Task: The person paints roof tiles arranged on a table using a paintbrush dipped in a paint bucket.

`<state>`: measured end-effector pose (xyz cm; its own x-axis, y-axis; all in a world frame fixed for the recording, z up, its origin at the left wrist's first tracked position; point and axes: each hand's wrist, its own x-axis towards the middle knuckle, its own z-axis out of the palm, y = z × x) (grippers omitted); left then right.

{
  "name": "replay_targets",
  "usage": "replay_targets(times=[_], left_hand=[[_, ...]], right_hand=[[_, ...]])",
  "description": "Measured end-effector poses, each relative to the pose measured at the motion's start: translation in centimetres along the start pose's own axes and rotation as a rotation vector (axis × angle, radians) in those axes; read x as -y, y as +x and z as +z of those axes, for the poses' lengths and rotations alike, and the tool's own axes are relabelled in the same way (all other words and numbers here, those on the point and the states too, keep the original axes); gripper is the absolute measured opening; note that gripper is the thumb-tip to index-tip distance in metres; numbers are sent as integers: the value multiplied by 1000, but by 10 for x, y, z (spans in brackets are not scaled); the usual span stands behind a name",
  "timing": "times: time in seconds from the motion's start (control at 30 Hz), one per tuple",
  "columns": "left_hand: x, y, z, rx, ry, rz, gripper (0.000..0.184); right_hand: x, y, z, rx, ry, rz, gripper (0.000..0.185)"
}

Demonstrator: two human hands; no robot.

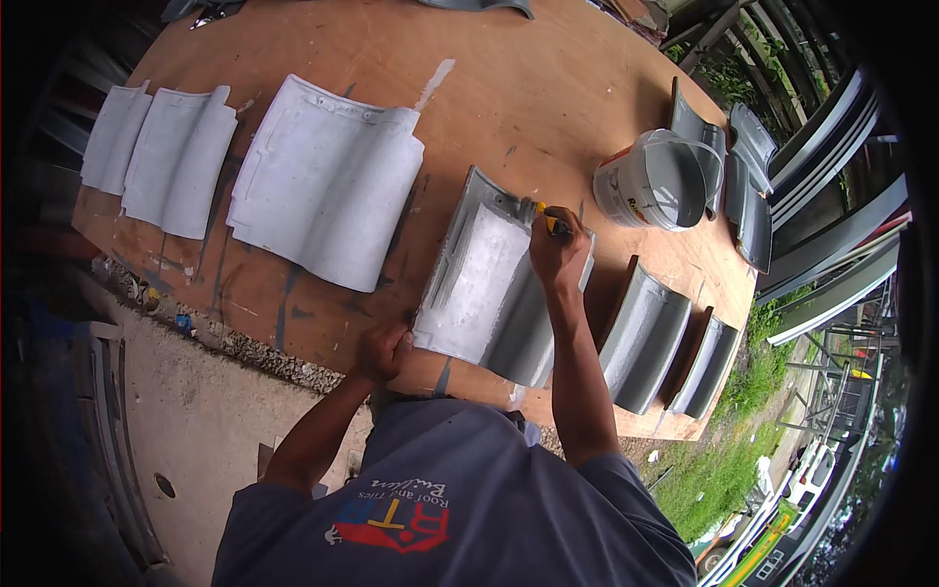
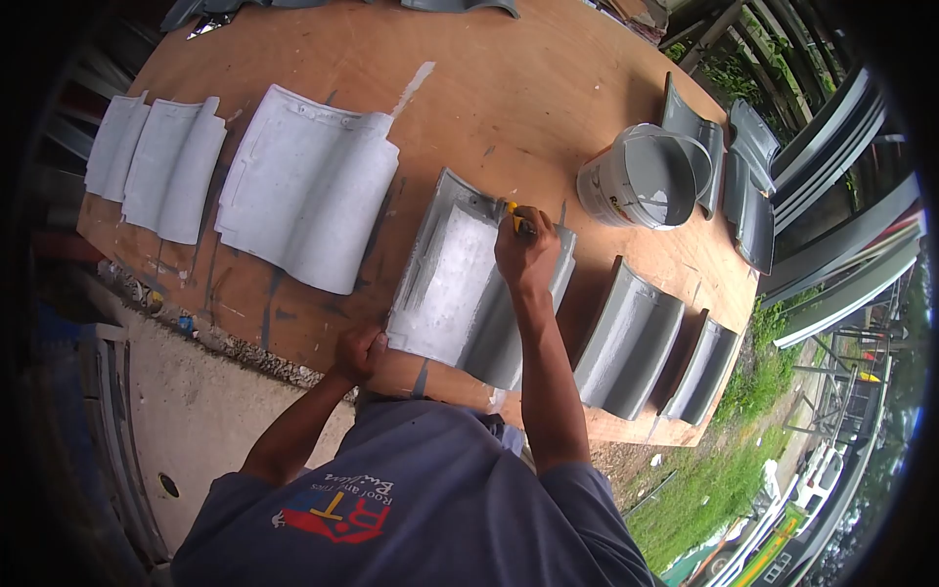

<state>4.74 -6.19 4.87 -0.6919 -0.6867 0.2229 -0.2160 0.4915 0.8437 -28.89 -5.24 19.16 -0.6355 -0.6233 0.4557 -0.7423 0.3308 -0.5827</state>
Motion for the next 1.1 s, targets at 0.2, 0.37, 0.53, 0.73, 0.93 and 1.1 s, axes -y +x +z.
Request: replay_targets(times=[0.2, 0.37, 0.53, 0.73, 0.93, 1.1], left_hand=[[1, -1, 2, 2, 10, 8, 24], [3, -3, 4, -27, -3, 30, 23], [2, -2, 1, 7, -6, 5, 22], [0, -2, 2, -5, -8, -13, 22], [-2, 0, 0, -16, -33, 13, 24], [2, -2, 2, 1, -2, 5, 25]], right_hand=[[25, -23, 20, 179, 557, 308, 24], [27, -13, 9, 167, 735, 273, 25], [0, -17, 14, 256, 445, 123, 26], [21, -58, -34, 762, 454, -18, 22], [30, -66, -47, 1031, 539, -67, 22], [-17, -13, -11, 682, 454, 138, 22]])
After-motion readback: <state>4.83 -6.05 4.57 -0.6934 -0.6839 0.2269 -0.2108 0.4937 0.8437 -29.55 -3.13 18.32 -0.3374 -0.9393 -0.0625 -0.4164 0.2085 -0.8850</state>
